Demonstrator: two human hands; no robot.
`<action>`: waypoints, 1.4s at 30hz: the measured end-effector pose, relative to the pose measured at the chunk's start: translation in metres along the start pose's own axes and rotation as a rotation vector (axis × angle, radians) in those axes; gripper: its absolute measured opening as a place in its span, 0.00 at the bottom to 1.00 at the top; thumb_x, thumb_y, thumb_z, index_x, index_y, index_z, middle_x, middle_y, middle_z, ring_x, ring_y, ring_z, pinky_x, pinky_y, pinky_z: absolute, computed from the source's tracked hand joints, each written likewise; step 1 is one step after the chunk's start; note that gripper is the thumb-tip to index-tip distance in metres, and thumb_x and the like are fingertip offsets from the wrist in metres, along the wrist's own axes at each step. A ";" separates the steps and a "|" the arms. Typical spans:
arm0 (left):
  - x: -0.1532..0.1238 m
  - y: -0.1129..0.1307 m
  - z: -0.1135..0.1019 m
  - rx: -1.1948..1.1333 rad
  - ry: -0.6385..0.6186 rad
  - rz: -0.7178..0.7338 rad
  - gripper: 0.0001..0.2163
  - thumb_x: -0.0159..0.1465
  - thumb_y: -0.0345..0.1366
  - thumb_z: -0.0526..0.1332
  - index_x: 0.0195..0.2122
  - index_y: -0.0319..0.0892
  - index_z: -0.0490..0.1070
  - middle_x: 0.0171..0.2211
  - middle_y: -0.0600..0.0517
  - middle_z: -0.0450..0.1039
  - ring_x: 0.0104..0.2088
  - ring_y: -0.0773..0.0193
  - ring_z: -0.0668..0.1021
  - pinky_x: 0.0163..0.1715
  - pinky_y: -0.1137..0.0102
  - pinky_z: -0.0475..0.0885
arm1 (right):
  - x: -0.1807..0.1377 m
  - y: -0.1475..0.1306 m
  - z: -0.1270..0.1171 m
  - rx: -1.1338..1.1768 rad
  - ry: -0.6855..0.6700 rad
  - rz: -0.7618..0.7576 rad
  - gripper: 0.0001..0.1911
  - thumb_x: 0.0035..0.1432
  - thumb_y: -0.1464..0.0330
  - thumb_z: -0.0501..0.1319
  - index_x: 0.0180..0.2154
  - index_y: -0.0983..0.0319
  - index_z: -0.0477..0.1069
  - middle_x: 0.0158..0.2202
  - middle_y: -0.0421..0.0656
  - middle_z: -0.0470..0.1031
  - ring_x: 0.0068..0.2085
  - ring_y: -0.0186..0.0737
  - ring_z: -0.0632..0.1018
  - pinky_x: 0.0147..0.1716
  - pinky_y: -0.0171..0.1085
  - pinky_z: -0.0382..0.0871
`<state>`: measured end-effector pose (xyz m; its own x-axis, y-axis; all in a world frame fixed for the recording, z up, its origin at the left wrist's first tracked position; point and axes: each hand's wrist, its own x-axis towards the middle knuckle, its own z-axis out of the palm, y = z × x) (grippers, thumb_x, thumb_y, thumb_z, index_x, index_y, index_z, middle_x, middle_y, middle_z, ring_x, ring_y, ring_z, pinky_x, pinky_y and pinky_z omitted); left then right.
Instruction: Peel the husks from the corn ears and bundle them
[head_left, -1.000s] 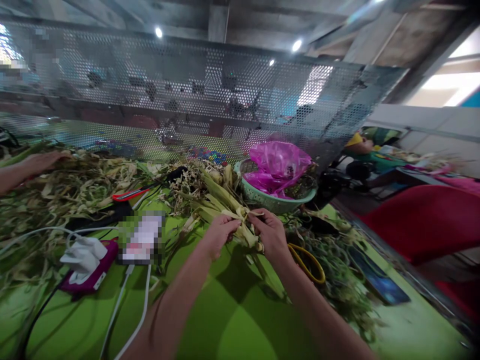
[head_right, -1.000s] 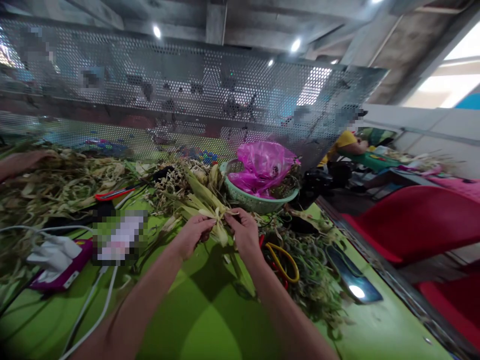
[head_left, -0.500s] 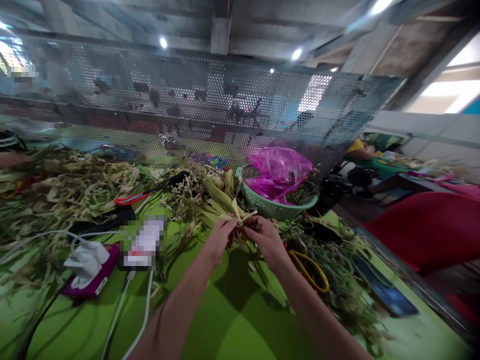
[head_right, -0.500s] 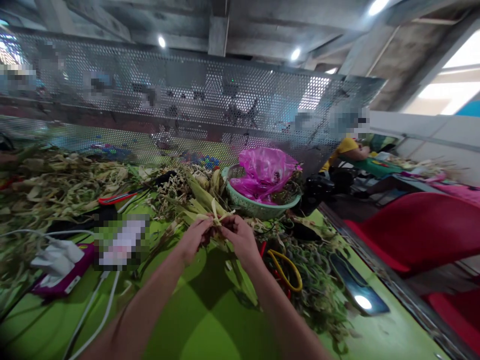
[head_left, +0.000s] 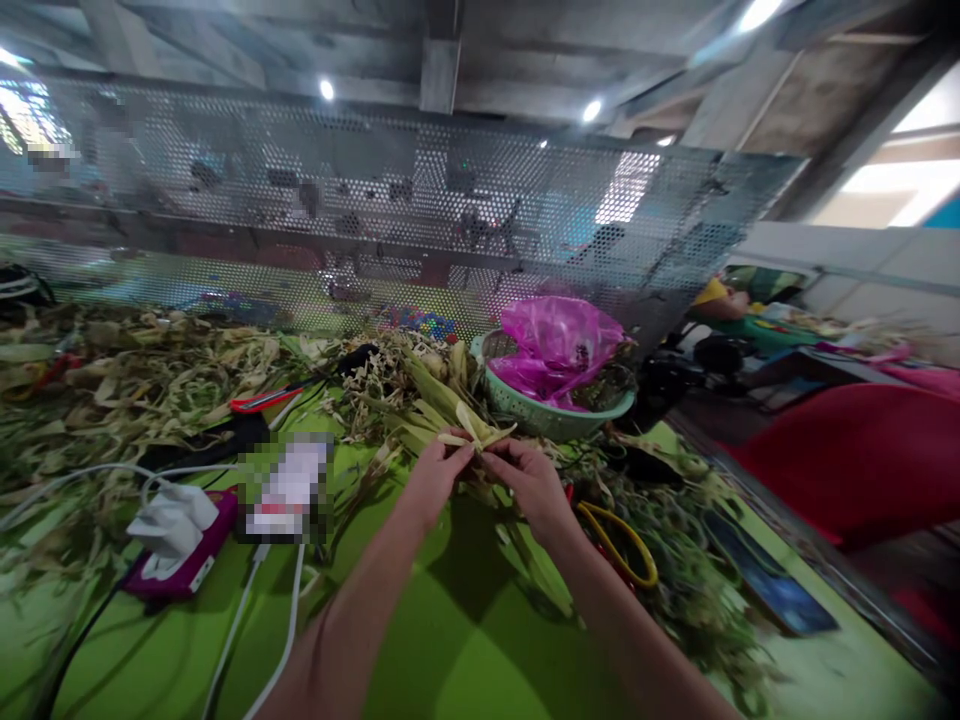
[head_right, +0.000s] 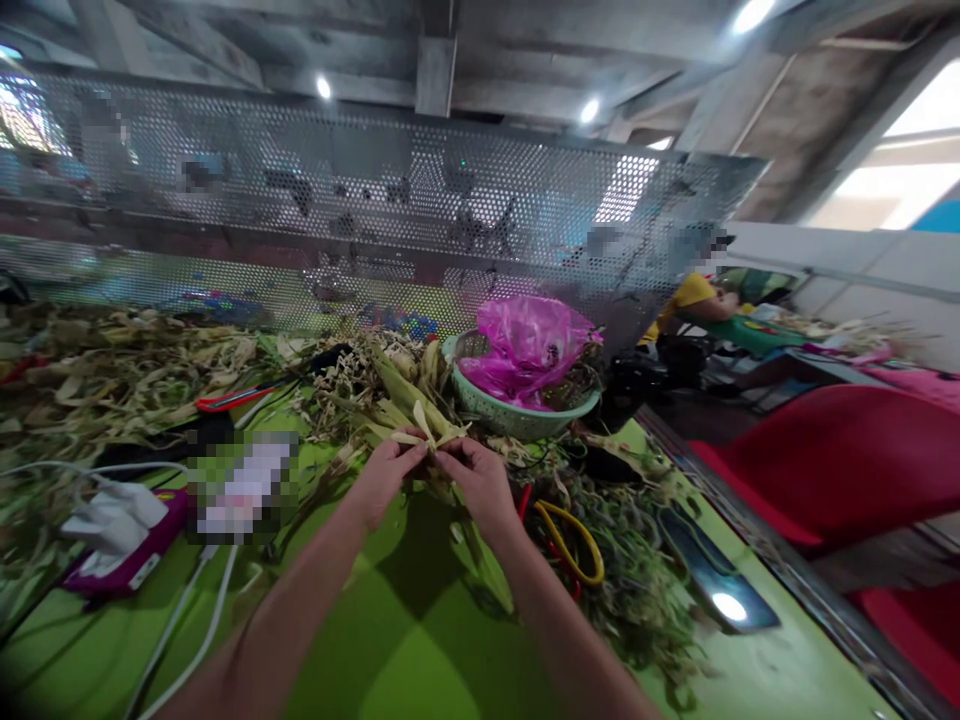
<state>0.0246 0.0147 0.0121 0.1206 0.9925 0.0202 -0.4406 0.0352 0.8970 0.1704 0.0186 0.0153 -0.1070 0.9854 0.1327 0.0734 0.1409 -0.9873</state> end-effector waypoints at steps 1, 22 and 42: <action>0.000 0.000 0.000 -0.004 -0.003 -0.019 0.16 0.51 0.43 0.70 0.35 0.40 0.70 0.27 0.54 0.71 0.28 0.67 0.73 0.33 0.71 0.69 | 0.000 0.001 -0.001 -0.021 0.010 -0.011 0.14 0.47 0.58 0.68 0.29 0.62 0.74 0.28 0.41 0.75 0.30 0.38 0.72 0.33 0.36 0.66; -0.002 0.001 0.003 -0.171 0.067 -0.067 0.14 0.44 0.35 0.73 0.27 0.39 0.69 0.24 0.53 0.72 0.27 0.68 0.74 0.32 0.72 0.68 | -0.006 -0.004 0.009 -0.151 0.090 -0.146 0.12 0.50 0.58 0.65 0.26 0.60 0.71 0.24 0.38 0.68 0.27 0.36 0.67 0.28 0.35 0.63; 0.000 -0.001 0.003 0.019 -0.083 -0.030 0.14 0.48 0.41 0.72 0.28 0.39 0.70 0.23 0.54 0.70 0.25 0.68 0.71 0.30 0.72 0.68 | -0.003 -0.008 -0.005 -0.027 0.161 -0.089 0.13 0.46 0.58 0.69 0.26 0.60 0.72 0.23 0.37 0.70 0.25 0.35 0.67 0.27 0.34 0.61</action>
<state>0.0280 0.0147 0.0123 0.2073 0.9778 0.0291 -0.4187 0.0618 0.9060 0.1753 0.0151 0.0237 0.0461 0.9712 0.2340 0.0970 0.2287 -0.9686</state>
